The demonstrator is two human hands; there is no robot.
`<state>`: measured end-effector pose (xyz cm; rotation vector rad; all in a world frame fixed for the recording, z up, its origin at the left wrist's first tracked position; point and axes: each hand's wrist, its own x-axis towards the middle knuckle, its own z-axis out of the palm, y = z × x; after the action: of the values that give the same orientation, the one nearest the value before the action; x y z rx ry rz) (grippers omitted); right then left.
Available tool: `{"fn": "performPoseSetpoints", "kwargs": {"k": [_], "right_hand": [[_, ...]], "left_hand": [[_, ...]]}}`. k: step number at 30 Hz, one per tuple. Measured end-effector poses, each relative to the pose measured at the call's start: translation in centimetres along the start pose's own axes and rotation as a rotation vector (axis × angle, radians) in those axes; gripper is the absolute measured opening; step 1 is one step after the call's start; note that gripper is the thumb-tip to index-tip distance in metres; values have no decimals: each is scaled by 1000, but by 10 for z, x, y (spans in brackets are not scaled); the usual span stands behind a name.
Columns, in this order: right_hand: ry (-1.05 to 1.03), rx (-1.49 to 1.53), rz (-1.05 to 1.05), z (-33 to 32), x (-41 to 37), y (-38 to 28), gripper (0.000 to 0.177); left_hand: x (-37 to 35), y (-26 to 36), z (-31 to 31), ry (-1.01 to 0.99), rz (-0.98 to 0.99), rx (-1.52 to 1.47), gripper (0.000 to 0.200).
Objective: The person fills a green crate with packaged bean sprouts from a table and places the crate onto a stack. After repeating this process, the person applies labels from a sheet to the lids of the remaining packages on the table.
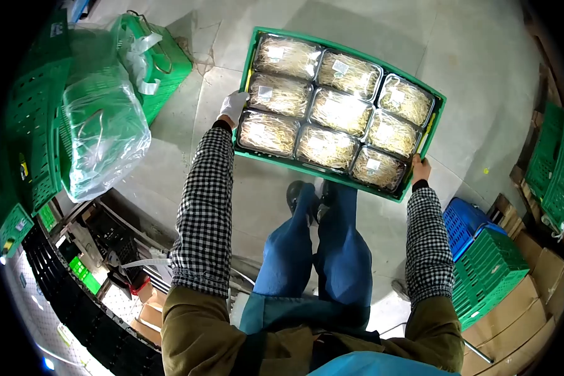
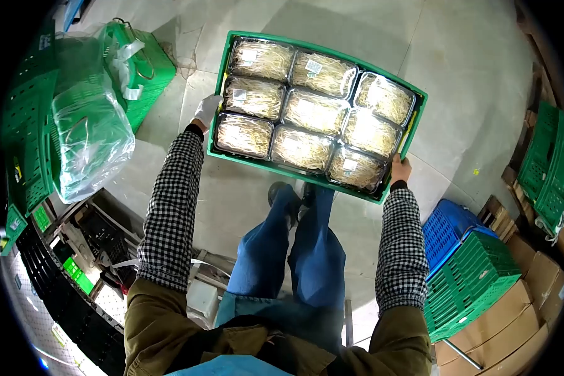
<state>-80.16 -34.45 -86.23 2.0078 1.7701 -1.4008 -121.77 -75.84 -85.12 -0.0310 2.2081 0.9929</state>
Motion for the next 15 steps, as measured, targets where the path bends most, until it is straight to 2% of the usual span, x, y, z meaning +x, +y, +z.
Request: {"fn": "performPoseSetpoints", "kwargs": {"k": [1,2,4,5,6,7,8,9,10,11,12,13,14,15], "right_hand": [[20,108,-28,5,2,4,19],[40,209,-50,6,-5,10,20],[36,-182,-280,-9,13,49,34],[78,-420,-252,-19,-23,17,45],[157,-483,-397,-27,-37,27,43],[131,-516,-378,-38,-46,33,42],[66,-740,-426,-50,-65,30,41],[24,-808,-318,-57,-95,13,39],[-297,-1507,-480,-63,-120,-8,38],[-321,-1568,-606,-66,-149,-18,42],[-335,-1633,-732,-66,-170,-17,46],[-323,-1540,-840,-63,-163,10,49],[-487,-1199,-628,-60,-192,-23,40],[-650,-649,-249,-49,-198,-31,26]], "left_hand": [[0,-8,3,17,-45,-17,41],[-5,-15,2,-2,61,-166,46],[-38,9,-3,79,88,300,53],[-42,-5,2,311,116,557,58],[-61,-8,4,363,77,506,57],[-84,-31,6,306,364,587,50],[-107,-54,9,256,654,667,43],[-148,-41,28,296,551,638,33],[-194,-18,45,337,448,607,23],[-240,4,64,376,347,573,14],[-291,35,56,247,341,792,16],[-341,89,28,68,147,388,16],[-393,149,-3,-16,-88,3,16],[-425,142,-3,-127,-265,-386,18]]}}
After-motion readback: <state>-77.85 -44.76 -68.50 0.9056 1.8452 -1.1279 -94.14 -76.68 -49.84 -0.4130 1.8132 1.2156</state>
